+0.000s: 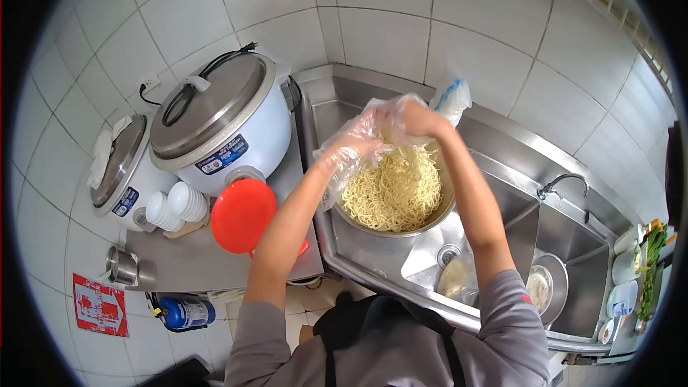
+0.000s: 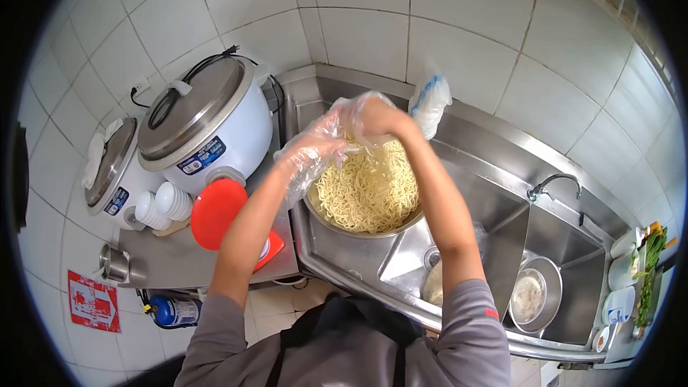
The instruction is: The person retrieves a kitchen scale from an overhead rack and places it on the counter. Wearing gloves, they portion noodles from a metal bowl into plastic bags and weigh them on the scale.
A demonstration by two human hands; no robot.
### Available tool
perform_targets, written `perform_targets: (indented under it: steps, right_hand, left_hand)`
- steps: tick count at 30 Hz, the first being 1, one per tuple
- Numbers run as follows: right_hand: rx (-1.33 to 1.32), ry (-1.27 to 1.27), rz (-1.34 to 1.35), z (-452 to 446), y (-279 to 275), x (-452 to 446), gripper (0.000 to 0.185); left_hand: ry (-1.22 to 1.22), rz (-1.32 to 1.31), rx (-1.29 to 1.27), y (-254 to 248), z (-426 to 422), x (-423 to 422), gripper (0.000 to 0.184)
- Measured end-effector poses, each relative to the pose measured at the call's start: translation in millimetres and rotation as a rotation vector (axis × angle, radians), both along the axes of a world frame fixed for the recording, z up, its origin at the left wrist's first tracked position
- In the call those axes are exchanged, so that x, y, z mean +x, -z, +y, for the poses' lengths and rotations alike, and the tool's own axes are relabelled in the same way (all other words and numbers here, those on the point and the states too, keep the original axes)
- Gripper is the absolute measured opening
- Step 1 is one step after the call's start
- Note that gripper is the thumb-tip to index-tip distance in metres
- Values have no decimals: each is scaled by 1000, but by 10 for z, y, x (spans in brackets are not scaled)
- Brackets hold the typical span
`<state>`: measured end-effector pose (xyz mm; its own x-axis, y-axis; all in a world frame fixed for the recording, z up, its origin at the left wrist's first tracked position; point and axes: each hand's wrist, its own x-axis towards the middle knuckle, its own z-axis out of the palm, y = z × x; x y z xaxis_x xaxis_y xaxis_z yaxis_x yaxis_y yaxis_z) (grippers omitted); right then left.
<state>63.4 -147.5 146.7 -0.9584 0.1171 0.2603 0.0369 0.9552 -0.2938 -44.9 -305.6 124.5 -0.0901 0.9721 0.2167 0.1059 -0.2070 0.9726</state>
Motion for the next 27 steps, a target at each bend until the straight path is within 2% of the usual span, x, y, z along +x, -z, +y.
perform_targets:
  steps: [1, 3, 4, 5, 7, 8, 9, 11, 12, 13, 15, 16, 18, 22, 23, 25, 27]
  right_hand:
    - [-166, -45, 61, -86, -165, 97, 22]
    - [-498, -124, 178, -202, -334, 260, 22]
    - [-287, -67, 161, -112, -216, 206, 18]
    - [-312, -20, 140, -90, -95, 186, 18]
    - [-353, 67, 107, -47, 149, 79, 19]
    - [-307, 77, 116, 79, 442, -9, 34]
    - [-472, 151, 33, 6, 400, 28, 42]
    - [-808, 301, -138, -255, 274, 146, 57]
    - [-827, 322, -208, 8, 524, 44, 76]
    - [-928, 315, -156, 19, 420, 122, 76]
    - [-1139, 298, -67, -147, 99, 378, 79]
    - [-1175, 220, -8, -117, 4, 465, 78]
    - [-1259, 72, 101, -38, -56, 652, 79]
    - [-1207, 244, 354, 51, 470, 566, 67]
    - [-1453, 117, 504, 163, 875, 419, 61]
    - [-1552, 99, 485, -62, 943, 251, 60]
    - [-1773, 95, 657, -113, 1238, 16, 47]
  left_hand:
    - [49, -163, 8, 3, 1, -35, 75]
    - [54, -132, -23, 21, 80, -88, 77]
    - [62, -116, -43, 41, 124, -92, 78]
    - [72, -93, -61, 56, 152, -74, 79]
    - [-105, 22, -115, -3, 109, 88, 74]
    - [-165, 88, -147, 105, 164, 47, 73]
    - [-229, 156, -179, 232, 221, -22, 72]
    - [-172, 287, -248, 806, 408, -437, 73]
    - [-139, 253, -269, 806, 404, -492, 73]
    - [-107, 220, -291, 799, 396, -542, 74]
    - [-35, -58, -325, 562, 59, -296, 74]
    - [-55, -120, -290, 615, 26, -292, 73]
    - [-144, -12, -320, 754, 72, -302, 72]
    - [-266, 74, -391, 827, 127, -230, 71]
    - [-265, 164, -354, 847, 125, -183, 71]
    - [-296, 421, -254, 848, 117, -46, 72]
    - [-413, 828, -109, 714, 37, 199, 78]
